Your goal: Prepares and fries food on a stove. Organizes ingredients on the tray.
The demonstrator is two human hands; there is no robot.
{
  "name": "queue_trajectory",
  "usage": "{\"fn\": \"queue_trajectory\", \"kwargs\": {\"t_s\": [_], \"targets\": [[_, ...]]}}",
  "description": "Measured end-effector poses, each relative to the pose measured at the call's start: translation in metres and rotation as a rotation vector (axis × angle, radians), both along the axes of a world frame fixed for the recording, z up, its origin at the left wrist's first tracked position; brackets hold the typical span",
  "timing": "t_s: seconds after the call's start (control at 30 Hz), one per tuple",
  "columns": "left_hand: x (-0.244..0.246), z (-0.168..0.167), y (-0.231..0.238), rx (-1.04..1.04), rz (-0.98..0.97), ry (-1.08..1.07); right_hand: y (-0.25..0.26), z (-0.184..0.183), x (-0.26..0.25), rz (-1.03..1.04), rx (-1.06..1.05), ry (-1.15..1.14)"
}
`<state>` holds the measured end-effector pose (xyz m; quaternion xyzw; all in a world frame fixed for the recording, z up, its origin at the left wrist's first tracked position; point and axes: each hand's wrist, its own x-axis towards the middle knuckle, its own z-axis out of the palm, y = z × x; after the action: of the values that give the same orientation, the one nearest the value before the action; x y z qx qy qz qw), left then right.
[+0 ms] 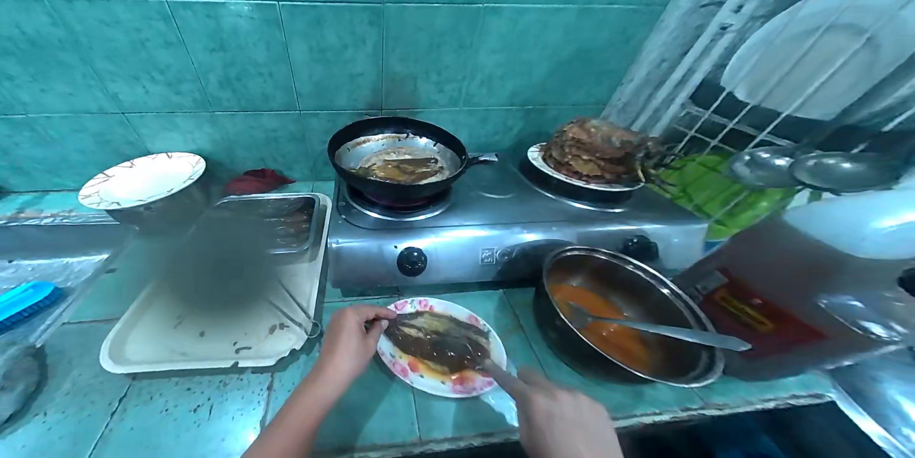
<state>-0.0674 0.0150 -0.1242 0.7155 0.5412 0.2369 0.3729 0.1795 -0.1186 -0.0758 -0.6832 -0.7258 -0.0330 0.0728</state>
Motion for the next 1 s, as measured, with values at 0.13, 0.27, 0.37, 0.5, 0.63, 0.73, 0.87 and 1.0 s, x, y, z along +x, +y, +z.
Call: {"fn": "queue_trajectory", "kwargs": {"t_s": [0.13,0.27,0.37,0.5,0.63,0.73,0.87,1.0], "targets": [[0.000,0.002,0.001,-0.004,0.000,0.004,0.001,0.020,0.001,0.012,0.067,-0.021],[0.001,0.002,0.001,-0.013,-0.001,0.026,0.005,-0.003,-0.012,0.018,0.026,0.029],[0.001,0.003,0.002,-0.009,0.007,0.011,0.003,0.002,-0.010,0.007,0.017,0.012],[0.001,0.002,0.002,-0.017,0.014,0.012,0.000,0.005,-0.006,0.005,0.047,0.032],[0.002,0.004,0.003,-0.025,0.005,0.031,0.000,0.007,-0.012,-0.021,-0.041,0.012],[0.002,0.003,0.001,-0.012,0.011,0.023,0.001,0.015,-0.012,-0.002,0.042,0.030],[0.002,0.004,0.002,-0.017,0.001,0.041,0.004,-0.004,-0.020,-0.007,-0.059,0.034],[0.001,0.003,0.002,-0.009,0.010,0.020,-0.006,0.017,-0.004,-0.034,-0.027,0.055]]}}
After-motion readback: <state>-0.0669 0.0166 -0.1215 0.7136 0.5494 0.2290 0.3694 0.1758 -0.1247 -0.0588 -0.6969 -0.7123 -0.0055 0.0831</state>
